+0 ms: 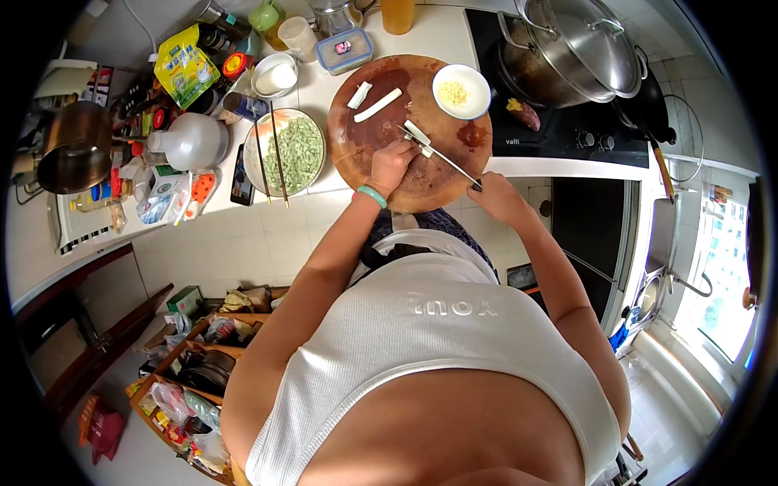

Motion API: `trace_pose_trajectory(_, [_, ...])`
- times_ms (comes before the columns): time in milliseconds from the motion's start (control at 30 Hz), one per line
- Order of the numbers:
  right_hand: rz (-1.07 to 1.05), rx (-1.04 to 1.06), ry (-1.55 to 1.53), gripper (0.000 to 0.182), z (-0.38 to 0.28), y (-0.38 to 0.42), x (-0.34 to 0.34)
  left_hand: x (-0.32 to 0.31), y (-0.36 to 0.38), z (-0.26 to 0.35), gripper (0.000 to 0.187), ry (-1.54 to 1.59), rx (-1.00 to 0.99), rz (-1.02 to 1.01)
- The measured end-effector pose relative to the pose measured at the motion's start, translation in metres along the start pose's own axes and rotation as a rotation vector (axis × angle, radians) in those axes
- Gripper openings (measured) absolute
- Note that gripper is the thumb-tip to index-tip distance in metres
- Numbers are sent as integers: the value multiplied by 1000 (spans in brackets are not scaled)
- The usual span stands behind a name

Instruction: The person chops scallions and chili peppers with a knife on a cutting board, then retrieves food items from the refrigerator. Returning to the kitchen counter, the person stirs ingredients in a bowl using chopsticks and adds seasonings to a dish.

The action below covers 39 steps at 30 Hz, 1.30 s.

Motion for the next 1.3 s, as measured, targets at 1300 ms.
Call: trace_pose_trajectory(1300, [210,-60,-43,48,20,-26,-37,7,-25,-23,23,-2,84,-92])
Point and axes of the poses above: each hand's wrist, its own y-axis away from the middle knuckle, its own x-axis out of the back of the hand, z = x × y, the point moved 10 cm from there along -y, towards the middle knuckle, and after that the axes turned 6 degrees about y, right-handed, at the moved point
